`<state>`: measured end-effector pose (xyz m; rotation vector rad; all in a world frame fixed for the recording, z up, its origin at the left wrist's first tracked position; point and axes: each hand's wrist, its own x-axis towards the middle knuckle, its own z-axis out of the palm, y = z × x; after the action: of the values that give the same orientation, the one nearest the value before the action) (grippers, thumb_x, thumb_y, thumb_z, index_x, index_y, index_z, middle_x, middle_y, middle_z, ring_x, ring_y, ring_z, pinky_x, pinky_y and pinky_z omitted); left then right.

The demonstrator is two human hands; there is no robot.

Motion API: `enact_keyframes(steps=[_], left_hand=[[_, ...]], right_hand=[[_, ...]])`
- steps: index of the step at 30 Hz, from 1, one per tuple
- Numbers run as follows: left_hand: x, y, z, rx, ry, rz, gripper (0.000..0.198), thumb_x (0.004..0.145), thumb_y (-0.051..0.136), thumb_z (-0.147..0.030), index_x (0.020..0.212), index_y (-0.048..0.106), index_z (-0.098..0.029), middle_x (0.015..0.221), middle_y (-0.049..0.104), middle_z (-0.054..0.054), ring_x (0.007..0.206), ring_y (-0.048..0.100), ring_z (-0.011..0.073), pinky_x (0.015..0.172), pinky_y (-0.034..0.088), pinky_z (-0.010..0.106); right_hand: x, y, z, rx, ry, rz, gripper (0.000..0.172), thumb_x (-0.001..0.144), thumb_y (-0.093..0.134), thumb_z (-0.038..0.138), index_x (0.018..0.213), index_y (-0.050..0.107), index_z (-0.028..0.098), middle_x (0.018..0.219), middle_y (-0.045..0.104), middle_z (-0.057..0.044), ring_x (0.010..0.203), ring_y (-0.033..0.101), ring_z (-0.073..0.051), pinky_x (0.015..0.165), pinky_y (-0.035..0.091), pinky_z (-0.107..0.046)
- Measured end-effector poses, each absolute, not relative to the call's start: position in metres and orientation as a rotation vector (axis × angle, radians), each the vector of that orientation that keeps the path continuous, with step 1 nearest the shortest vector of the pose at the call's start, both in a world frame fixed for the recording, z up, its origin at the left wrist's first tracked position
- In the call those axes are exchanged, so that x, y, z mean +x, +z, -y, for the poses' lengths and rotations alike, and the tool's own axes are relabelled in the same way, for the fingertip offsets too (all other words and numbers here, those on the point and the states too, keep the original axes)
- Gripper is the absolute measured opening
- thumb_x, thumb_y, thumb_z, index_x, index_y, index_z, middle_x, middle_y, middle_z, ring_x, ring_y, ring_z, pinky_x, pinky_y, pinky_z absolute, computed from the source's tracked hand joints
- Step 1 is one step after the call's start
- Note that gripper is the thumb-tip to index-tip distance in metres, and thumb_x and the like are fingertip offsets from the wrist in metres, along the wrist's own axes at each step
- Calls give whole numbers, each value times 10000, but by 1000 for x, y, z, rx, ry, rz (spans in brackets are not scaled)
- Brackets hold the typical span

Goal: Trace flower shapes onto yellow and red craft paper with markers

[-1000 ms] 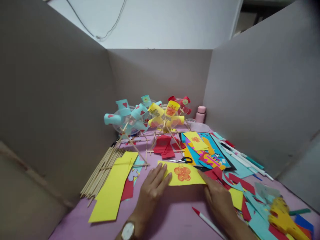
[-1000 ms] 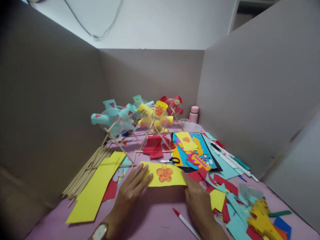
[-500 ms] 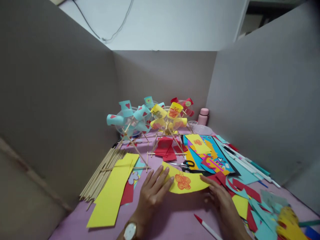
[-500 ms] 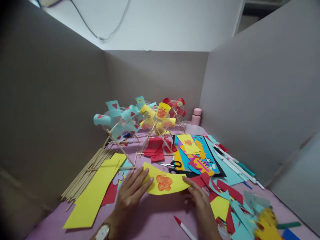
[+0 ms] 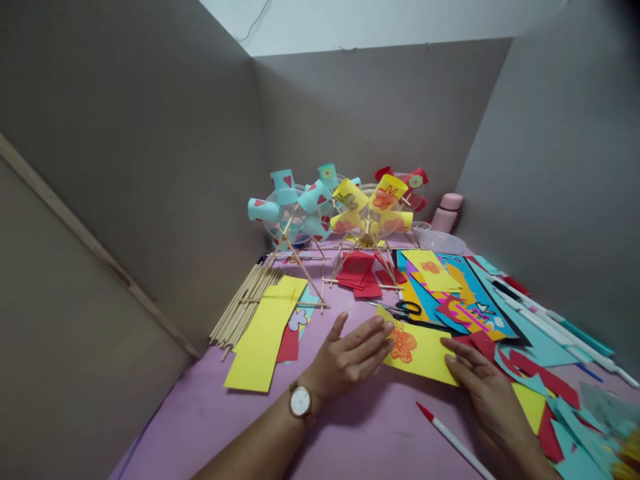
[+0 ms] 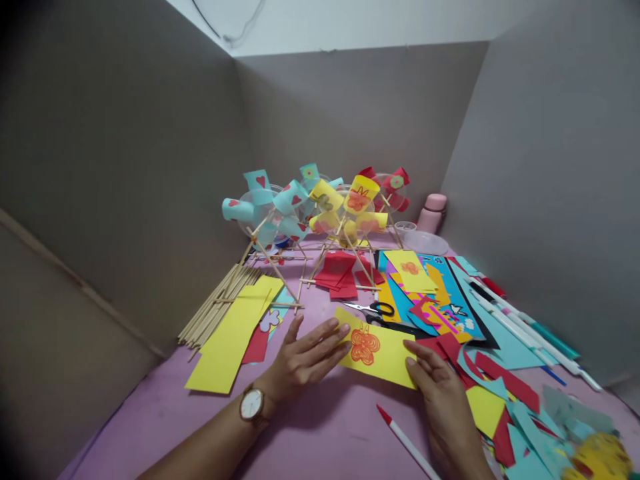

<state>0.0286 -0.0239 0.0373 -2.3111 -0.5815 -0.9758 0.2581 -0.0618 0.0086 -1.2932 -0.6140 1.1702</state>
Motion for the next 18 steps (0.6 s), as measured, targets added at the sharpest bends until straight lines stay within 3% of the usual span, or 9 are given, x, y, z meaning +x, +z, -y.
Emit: enact_keyframes(steps=[6,11,14,18], left_hand=[[32,53,23,-2338,-933,519,240,929,488,-104,1127,593,-191,1297,575,-16,1362,300,132,1143,-82,505],[33,68,24,-2377,-944,473,267,950,444,-105,1157,580,-203,1280,589,-38,1341,337,105,1141,-114,465],[30,69,24,-2366,-1069,575,336,951,395,-67,1212,562,-196,1245,622,-6,1323,372,122,1149,-79,443],[25,54,16,-2274,-1408,824,442,903,373,14,1258,551,-181,1288,583,90,1281,440,172,1144,31,427]], right_hand=[[261,7,63,-1273,1152,612,509,573,815,337,1028,637,194,674,666,26,632,596,-164,556,456,-231],[260,8,62,-1189,1166,547,654,565,842,312,1142,544,237,583,629,75,571,606,-161,546,459,-236],[258,12,61,-1099,1188,540,542,602,828,340,1063,562,236,701,701,32,646,648,-190,599,481,-269],[252,16,60,-1004,1271,621,355,638,805,393,879,613,215,745,717,-11,593,635,-194,534,455,-271]])
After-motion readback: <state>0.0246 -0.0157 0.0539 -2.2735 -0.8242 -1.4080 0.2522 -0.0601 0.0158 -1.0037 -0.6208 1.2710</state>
